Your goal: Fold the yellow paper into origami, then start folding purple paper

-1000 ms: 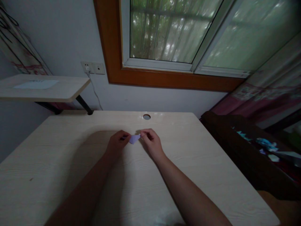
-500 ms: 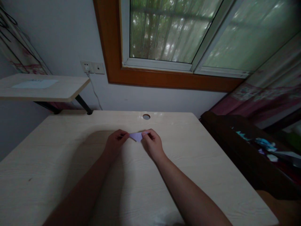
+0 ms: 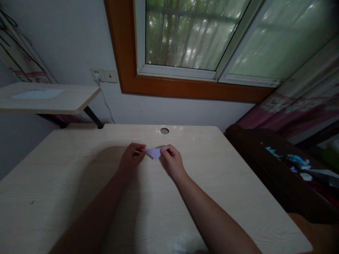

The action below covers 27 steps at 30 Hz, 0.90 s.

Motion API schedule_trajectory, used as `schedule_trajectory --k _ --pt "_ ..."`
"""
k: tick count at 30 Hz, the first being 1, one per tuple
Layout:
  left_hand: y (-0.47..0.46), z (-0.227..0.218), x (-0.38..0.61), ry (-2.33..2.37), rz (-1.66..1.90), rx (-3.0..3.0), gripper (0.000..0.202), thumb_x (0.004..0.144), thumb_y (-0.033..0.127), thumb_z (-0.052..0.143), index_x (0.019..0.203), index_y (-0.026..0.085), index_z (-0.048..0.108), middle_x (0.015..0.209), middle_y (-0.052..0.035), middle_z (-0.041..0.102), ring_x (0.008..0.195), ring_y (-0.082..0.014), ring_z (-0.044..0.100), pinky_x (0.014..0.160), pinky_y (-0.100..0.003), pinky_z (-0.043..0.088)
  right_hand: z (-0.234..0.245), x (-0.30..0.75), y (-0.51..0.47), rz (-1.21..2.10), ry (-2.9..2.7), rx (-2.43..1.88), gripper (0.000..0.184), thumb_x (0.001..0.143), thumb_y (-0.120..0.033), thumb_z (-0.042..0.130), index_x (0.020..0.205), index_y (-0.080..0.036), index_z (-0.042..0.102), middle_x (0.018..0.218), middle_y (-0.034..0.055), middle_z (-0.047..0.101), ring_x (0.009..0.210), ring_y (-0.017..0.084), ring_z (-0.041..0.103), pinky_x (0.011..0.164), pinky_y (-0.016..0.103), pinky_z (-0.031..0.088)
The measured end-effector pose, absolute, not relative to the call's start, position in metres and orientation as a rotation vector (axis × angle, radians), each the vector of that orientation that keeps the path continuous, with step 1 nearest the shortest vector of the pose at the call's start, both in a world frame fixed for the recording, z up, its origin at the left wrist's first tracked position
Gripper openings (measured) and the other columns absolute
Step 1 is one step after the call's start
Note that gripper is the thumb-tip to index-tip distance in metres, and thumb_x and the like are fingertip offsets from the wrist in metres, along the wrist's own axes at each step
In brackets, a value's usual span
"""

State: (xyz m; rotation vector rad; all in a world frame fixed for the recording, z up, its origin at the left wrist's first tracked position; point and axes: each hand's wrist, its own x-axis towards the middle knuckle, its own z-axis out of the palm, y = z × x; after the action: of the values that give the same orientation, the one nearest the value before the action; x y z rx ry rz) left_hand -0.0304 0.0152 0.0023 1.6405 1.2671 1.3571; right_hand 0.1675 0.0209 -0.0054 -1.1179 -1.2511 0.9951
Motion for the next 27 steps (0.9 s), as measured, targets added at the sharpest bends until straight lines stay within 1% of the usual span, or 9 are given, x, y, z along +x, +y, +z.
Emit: schedule_trajectory --k 2,5,7,13,18,23,27 --pt "0.014 0.003 -0.030 1.231 1.282 1.705 0.022 0.086 0.036 0.063 0.102 0.021 0.065 0.100 -0.0045 0.066 0.085 -0.0158 0.063 0.071 -0.026 0.051 -0.005 0.168 0.020 0.979 -1.313 -1.105 0.018 0.083 -0.038 0.064 0.082 -0.020 0.068 0.076 0.0002 0.061 0.073 0.016 0.054 0.070 0.027 0.042" --pt "0.013 0.005 -0.030 1.261 1.134 1.812 0.019 0.087 0.037 0.061 0.091 0.020 0.068 0.086 -0.0027 0.068 0.079 -0.0158 0.063 0.072 -0.026 0.050 -0.003 0.167 0.018 0.943 -1.401 -1.079 0.017 0.085 -0.037 0.063 0.082 -0.021 0.069 0.079 0.0010 0.062 0.073 0.016 0.055 0.070 0.027 0.042" --pt "0.012 0.006 -0.030 1.300 1.084 1.867 0.019 0.087 0.038 0.061 0.085 0.020 0.068 0.081 -0.0024 0.067 0.076 -0.0162 0.063 0.070 -0.026 0.049 0.000 0.167 0.017 0.909 -1.461 -1.068 0.017 0.086 -0.035 0.062 0.082 -0.021 0.069 0.080 0.0015 0.063 0.073 0.016 0.055 0.069 0.027 0.042" --pt "0.011 0.006 -0.028 1.320 1.056 1.937 0.020 0.087 0.037 0.059 0.084 0.020 0.068 0.081 -0.0036 0.068 0.078 -0.0170 0.063 0.072 -0.027 0.048 0.007 0.164 0.012 0.810 -1.638 -1.041 0.009 0.083 -0.029 0.064 0.083 -0.022 0.071 0.080 0.0022 0.063 0.074 0.016 0.057 0.067 0.028 0.043" --pt "0.011 0.007 -0.028 1.306 1.053 1.948 0.022 0.088 0.038 0.057 0.085 0.020 0.068 0.082 -0.0036 0.067 0.078 -0.0168 0.062 0.072 -0.026 0.047 0.007 0.164 0.012 0.793 -1.643 -1.030 0.008 0.084 -0.028 0.065 0.082 -0.023 0.071 0.079 0.0020 0.063 0.073 0.016 0.057 0.067 0.028 0.042" --pt "0.011 0.009 -0.029 1.316 1.074 1.919 0.021 0.088 0.036 0.058 0.081 0.019 0.068 0.080 -0.0028 0.067 0.075 -0.0160 0.062 0.071 -0.026 0.046 0.005 0.164 0.013 0.798 -1.569 -1.047 0.012 0.086 -0.032 0.066 0.082 -0.023 0.072 0.077 0.0013 0.064 0.071 0.016 0.056 0.066 0.028 0.041" --pt "0.010 0.008 -0.030 1.328 1.103 1.857 0.023 0.088 0.038 0.057 0.083 0.019 0.068 0.079 -0.0023 0.067 0.074 -0.0157 0.061 0.069 -0.025 0.045 0.002 0.165 0.016 0.821 -1.481 -1.079 0.017 0.086 -0.036 0.066 0.082 -0.022 0.073 0.078 0.0018 0.065 0.072 0.016 0.057 0.068 0.028 0.042"
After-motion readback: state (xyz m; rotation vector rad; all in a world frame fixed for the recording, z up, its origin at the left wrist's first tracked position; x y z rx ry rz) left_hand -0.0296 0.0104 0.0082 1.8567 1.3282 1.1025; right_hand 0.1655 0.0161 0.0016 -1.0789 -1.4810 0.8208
